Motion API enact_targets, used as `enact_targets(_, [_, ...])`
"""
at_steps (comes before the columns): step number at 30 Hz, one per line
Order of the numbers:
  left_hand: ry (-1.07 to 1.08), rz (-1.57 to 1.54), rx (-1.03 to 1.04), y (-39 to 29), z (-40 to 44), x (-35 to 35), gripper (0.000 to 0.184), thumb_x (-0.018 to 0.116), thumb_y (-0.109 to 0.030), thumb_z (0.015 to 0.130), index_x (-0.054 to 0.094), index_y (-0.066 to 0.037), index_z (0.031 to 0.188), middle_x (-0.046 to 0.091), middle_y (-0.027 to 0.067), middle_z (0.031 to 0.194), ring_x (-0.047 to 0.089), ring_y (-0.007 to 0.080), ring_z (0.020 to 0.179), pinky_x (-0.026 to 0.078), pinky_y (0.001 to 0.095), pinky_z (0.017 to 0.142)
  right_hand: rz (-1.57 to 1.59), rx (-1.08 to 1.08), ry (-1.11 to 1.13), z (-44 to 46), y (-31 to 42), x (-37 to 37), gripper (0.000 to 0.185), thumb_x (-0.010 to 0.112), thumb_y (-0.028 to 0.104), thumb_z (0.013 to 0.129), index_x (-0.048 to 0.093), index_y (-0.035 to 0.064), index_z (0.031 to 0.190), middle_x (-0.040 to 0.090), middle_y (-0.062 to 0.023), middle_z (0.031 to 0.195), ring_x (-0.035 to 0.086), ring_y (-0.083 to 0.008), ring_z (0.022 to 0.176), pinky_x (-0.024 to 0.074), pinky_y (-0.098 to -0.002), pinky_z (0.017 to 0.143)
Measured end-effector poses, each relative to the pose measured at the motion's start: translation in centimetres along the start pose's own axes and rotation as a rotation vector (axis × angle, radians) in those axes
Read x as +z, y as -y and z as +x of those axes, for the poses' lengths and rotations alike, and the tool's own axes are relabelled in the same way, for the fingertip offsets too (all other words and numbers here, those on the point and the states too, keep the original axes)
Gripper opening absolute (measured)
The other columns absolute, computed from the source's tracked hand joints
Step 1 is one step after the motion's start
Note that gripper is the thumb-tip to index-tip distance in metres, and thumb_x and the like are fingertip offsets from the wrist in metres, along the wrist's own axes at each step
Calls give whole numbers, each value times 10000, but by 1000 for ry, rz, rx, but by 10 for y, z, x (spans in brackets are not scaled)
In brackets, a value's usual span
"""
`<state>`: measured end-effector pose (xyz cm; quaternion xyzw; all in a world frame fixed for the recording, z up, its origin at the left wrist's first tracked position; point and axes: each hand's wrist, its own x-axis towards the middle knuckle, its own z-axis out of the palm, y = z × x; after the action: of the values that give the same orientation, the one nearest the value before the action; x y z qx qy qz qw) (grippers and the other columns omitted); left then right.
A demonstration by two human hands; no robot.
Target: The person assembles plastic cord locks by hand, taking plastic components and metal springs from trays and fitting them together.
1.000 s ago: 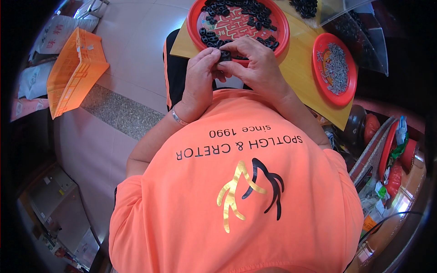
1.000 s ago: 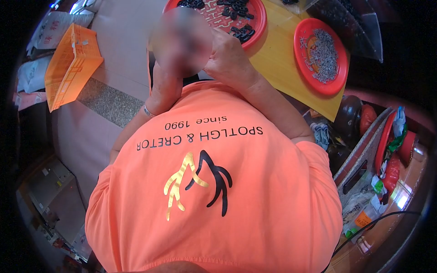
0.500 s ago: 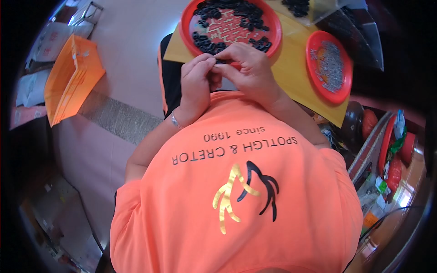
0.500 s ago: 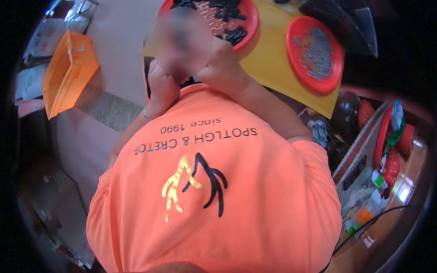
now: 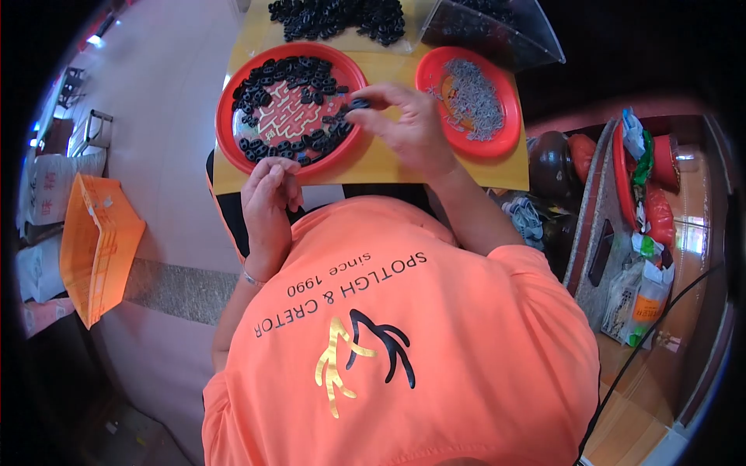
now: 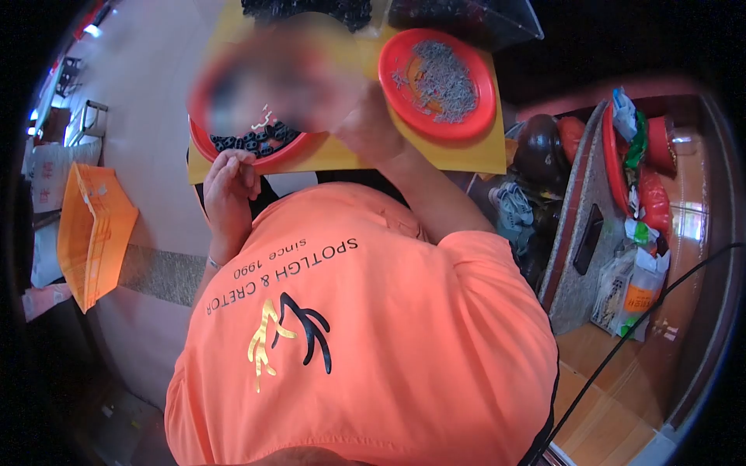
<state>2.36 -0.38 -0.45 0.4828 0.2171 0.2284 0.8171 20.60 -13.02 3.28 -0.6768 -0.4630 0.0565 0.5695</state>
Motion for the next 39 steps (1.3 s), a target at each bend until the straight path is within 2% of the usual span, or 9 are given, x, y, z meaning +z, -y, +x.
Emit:
enact_targets(3, [18,-17,-44,-2,-2,0,218,478,-201,923,570,-4,908,437,0,644,401,80,563,324,214,500,-263,-88,-146,22,2,-42,185,750,147,744,685,36,878,666,-83,814,638,-204,720,502,-288,662])
enact_targets(8, [47,4,-42,-2,-4,3,225,487,-213,921,573,-7,895,433,-1,633,384,79,542,322,213,499,-985,-258,-423,102,2,-140,220,701,208,812,694,68,982,680,-91,832,640,-156,708,500,-278,683])
enact_targets(9, [48,9,-41,-2,-4,3,226,487,-213,920,572,-6,894,434,-1,632,385,79,542,323,214,499,-919,-41,-477,109,25,-140,522,708,141,750,529,6,1222,558,-194,1150,559,-306,1056,444,-376,920])
enact_targets(10, [49,10,-36,-2,-4,3,227,487,-214,920,572,-6,893,435,-1,632,385,80,543,324,215,500,-1062,-445,-640,118,13,-151,475,705,135,746,559,-6,1175,587,-185,1055,581,-300,963,458,-384,855])
enact_targets(12, [19,17,-30,-3,-5,4,227,487,-214,918,570,-4,892,436,-1,630,388,82,541,326,216,501,-1056,-512,-641,115,10,-160,482,699,134,745,555,-3,1184,588,-188,1038,581,-314,940,461,-384,838])
enact_targets(15, [-7,23,-31,-5,-7,-1,224,488,-212,916,569,-5,892,439,0,629,396,85,545,329,215,504,-770,-176,-365,82,-6,-139,168,680,182,822,697,63,939,682,-73,844,629,-140,720,496,-268,679])
enact_targets(18, [-9,23,-39,-5,-7,-5,218,489,-209,913,568,-7,894,442,0,627,399,86,548,330,215,508,-743,89,-93,49,-52,-133,190,627,238,808,695,88,903,663,-135,877,638,-320,841,498,-384,757])
enact_targets(24, [6,31,-39,-6,-5,-7,211,477,-196,916,568,-7,897,440,-2,654,407,87,576,326,217,516,-840,279,55,27,-98,-115,232,611,268,798,697,82,908,658,-144,954,622,-325,906,479,-417,827])
enact_targets(39, [-96,38,17,-10,-6,-29,227,452,-198,932,572,-6,908,405,5,625,404,100,540,307,220,490,-1054,83,131,37,-90,-95,209,515,170,826,671,64,916,654,-137,943,608,-330,917,473,-429,842])
